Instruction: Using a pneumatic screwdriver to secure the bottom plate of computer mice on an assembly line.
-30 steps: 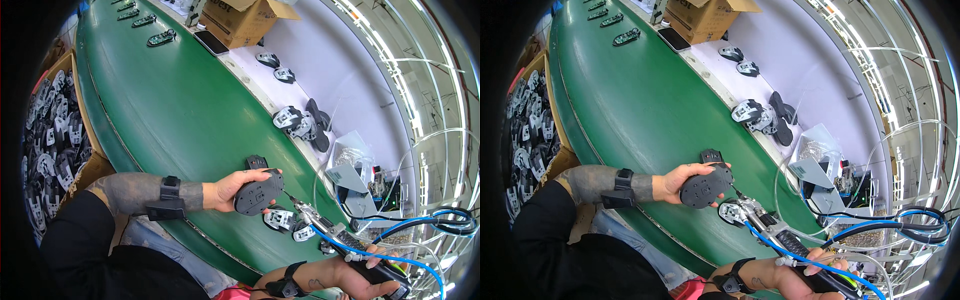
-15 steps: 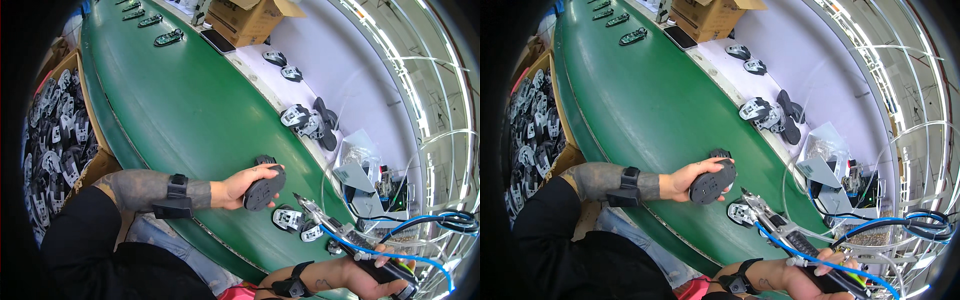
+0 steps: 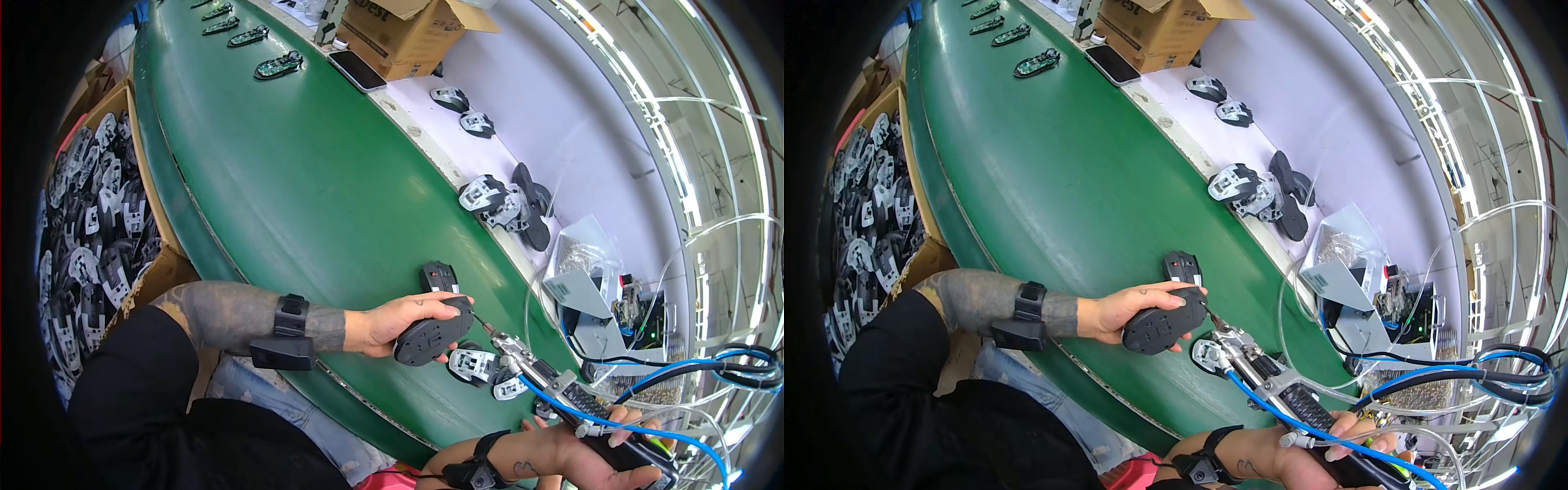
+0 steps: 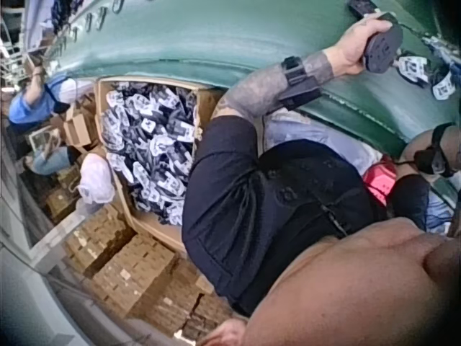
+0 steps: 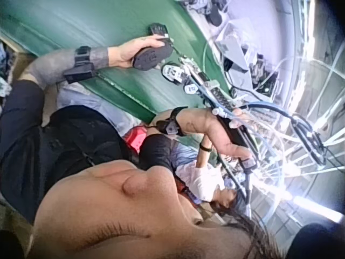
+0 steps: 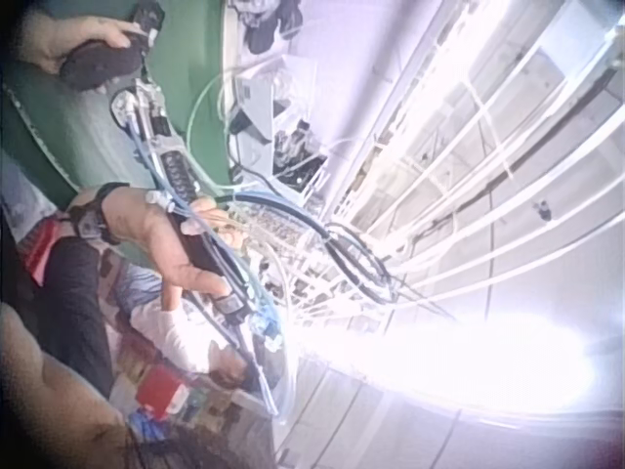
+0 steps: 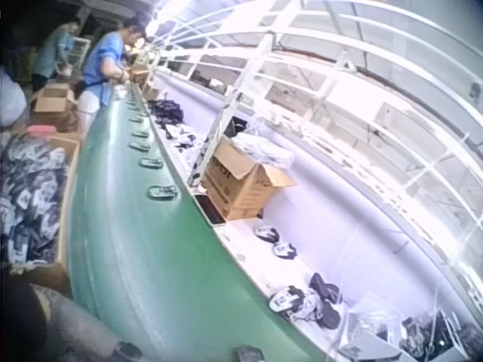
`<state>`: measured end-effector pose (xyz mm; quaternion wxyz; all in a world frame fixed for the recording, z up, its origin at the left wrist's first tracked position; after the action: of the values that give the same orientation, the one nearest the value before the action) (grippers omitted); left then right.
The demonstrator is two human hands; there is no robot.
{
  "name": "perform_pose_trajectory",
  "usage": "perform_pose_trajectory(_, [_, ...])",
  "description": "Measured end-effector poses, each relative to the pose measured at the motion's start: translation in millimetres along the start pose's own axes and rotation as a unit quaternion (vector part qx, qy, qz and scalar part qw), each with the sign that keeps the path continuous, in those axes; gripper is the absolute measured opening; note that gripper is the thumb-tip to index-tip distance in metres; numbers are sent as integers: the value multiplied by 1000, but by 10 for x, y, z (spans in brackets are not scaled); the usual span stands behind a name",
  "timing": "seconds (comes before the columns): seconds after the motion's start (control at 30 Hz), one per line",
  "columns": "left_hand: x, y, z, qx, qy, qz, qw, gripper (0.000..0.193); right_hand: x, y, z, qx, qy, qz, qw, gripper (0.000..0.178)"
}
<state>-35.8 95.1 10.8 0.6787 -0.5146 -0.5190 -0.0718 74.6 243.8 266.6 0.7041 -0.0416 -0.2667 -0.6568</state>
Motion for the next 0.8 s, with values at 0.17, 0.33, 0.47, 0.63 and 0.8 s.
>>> perform_pose_trajectory(0.17, [57,11,31,-16,24,-26,999,51,-11,-66,-9,16,-1,36,999,56])
perform_pose_trajectory(0.33, [33,-37,-37,4,10,-1,1000,48,40,-118,-32,40,9,76,996,60])
perform_pose_trajectory(0.47, [-288,-316,48,97,-114,16,989,43,-96,137,-56,-48,-106,10,993,44])
perform_pose_trajectory(0.63, [-556,-517,2,146,-141,-61,977,49,146,92,-116,66,67,74,993,47])
perform_pose_trajectory(0.8, [-444,-490,15,142,-109,-37,983,56,335,-136,-271,131,98,195,967,57])
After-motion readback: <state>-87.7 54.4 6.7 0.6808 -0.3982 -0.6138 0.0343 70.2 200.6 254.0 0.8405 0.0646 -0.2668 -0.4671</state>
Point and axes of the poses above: each hand's wrist, its own z-axis towards the middle knuckle, its own x-axis out of the palm, y = z × x, the point moved 10 cm from there along z, towards the middle knuckle, and after that the axes turned 10 degrees about z, right-handed, at the moved point
